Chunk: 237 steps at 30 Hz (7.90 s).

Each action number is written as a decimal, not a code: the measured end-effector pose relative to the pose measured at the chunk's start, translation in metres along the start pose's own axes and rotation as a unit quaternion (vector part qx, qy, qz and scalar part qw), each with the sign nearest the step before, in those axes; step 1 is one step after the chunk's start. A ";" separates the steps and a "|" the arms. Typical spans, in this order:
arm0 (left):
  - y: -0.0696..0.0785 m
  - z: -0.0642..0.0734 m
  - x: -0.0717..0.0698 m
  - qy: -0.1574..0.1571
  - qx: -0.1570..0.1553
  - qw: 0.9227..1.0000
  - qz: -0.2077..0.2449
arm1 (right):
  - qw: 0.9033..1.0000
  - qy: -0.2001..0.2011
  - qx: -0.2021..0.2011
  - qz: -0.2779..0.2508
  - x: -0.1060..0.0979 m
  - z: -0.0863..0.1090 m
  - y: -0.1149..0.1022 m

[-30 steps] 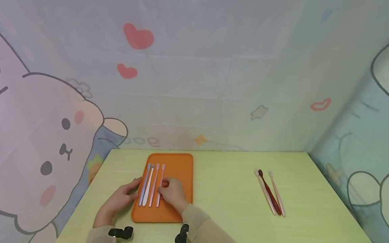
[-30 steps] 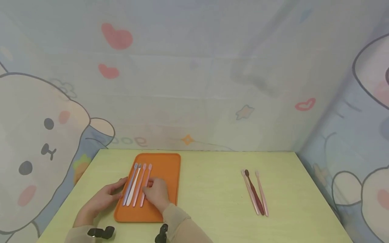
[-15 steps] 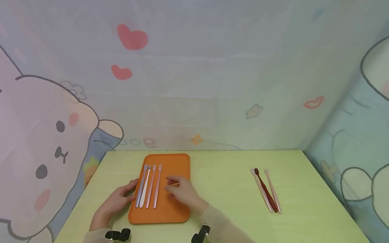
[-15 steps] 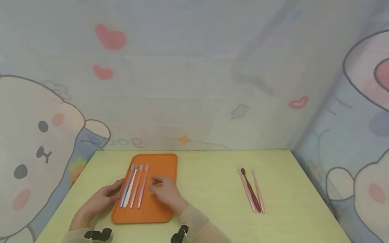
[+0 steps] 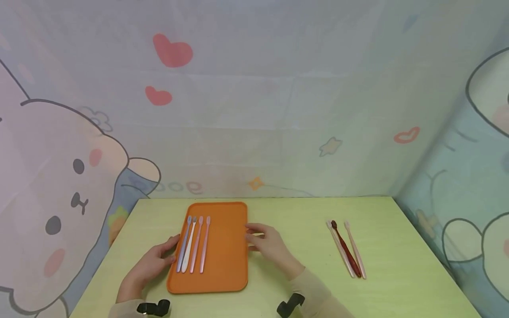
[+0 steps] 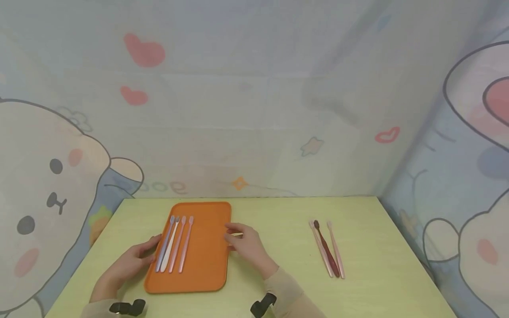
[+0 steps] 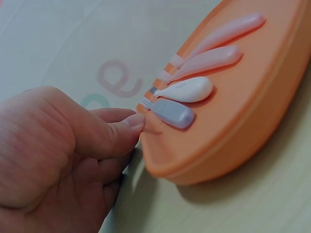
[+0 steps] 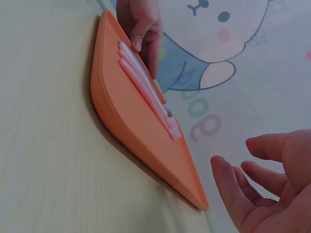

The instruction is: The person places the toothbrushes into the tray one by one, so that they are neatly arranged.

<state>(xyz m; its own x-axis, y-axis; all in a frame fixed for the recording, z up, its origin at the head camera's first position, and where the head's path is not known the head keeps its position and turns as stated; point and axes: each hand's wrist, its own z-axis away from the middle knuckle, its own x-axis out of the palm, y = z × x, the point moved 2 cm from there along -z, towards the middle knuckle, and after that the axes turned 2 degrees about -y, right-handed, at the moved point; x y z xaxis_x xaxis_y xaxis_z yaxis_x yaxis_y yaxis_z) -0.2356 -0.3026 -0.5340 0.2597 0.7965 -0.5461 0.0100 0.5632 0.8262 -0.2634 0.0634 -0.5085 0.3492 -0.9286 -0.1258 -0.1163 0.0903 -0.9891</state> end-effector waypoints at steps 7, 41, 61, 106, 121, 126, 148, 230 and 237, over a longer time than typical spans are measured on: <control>-0.001 -0.002 -0.001 0.002 0.010 1.000 0.002 | 1.000 0.026 0.016 0.001 -0.027 0.008 0.008; -0.003 -0.002 0.000 0.005 0.013 1.000 -0.002 | 0.990 0.110 0.075 0.037 -0.159 0.066 0.015; -0.003 -0.003 -0.001 0.002 0.015 1.000 -0.010 | 0.980 0.093 0.120 0.125 -0.225 0.094 0.012; 0.000 0.001 0.001 0.004 0.014 1.000 0.000 | 0.959 0.090 0.206 0.175 -0.279 0.121 0.045; -0.003 -0.003 0.002 0.000 0.013 1.000 0.016 | 0.946 0.095 0.214 0.226 -0.279 0.122 0.045; -0.002 -0.002 0.001 0.002 0.015 1.000 0.007 | 0.944 0.092 0.214 0.235 -0.279 0.120 0.046; -0.002 -0.003 0.000 0.006 0.013 1.000 0.005 | 0.937 0.122 0.223 0.239 -0.274 0.120 0.039; -0.001 -0.003 -0.002 -0.001 0.022 1.000 0.011 | 0.988 0.096 0.117 0.037 -0.219 0.087 0.030; 0.001 -0.003 -0.002 0.001 0.028 1.000 0.010 | 0.989 0.098 0.109 0.011 -0.195 0.080 0.030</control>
<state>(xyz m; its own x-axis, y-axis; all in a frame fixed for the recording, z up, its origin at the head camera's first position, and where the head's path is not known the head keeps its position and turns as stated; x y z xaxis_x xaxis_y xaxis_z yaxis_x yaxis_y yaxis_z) -0.2393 -0.3027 -0.5323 0.2577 0.8078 -0.5301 0.0599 0.5343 0.8432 -0.2608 0.2760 -0.5198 0.1595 -0.9755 -0.1517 0.0884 0.1672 -0.9820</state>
